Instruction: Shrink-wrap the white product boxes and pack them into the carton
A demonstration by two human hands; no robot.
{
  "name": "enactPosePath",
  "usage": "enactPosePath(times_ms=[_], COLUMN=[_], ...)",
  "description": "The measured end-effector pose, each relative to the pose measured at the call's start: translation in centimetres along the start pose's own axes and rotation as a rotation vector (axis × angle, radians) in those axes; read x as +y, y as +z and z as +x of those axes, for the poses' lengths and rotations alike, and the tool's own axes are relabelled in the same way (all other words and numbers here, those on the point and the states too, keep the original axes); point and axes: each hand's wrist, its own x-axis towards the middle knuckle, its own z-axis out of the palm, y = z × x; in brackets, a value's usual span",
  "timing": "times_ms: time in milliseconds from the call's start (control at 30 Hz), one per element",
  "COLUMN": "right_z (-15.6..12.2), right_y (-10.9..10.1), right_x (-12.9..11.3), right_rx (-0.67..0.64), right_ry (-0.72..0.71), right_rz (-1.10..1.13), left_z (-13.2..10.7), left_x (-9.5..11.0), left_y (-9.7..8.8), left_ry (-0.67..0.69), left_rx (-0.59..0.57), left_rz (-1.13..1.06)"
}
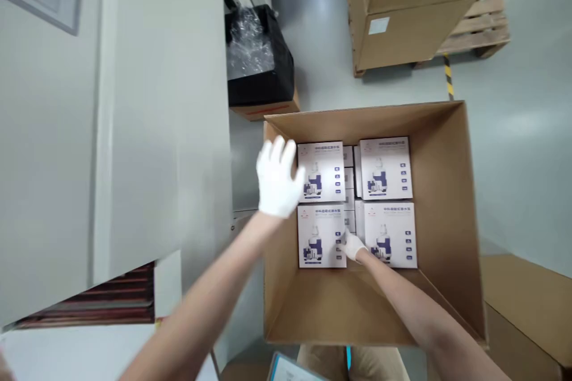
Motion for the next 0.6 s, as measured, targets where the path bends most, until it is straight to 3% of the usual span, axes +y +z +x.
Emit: enactPosePath(times_ms=[67,133,167,233,300,367,433,533,600], right_z=[-6.2,-14.4,-18.7,-26.2,-30.2,-30.0,-26.3,-17.9,-12.3], right_y=[-0.8,-1.3,-1.6,-2.3,-3.9,-6.5,-9.5,-13.6,-15.4], right_x=[-1.3,-1.0,0.0,3.0,6.5,8.7,8.6,5.3,2.9], right_rx=[-0.005,0.025,0.072,0.29,0.501,0.657,0.688,0.575,0.693], right_ry=[-0.089,-0.195,-0.224,-0.345,-0.403,-0.428,-0.458,-0.452,-0.325], right_rz=[-0.147,-0.279,-0.34,-0.655,-0.864,-0.974,-1.027,-1.04,-1.008], left_z=[6.7,11.2,12.5,13.2,12.7,12.4,13.4,16.9,19.2], left_x=[-1.1,-2.5,-3.4,-5.2,-6.4,-5.9,-2.9,6.4,14.6], left_y=[-0.9,-0.4,0.1,0.8,0.8,0.5,0.8,3.7,6.9], left_ry=[0.064,0.163,0.219,0.298,0.309,0.28,0.283,0.406,0.495], left_rx=[-0.008,-0.102,-0.132,-0.205,-0.255,-0.26,-0.254,-0.33,-0.372], left_rz=[0.164,0.226,0.234,0.249,0.277,0.321,0.357,0.346,0.298])
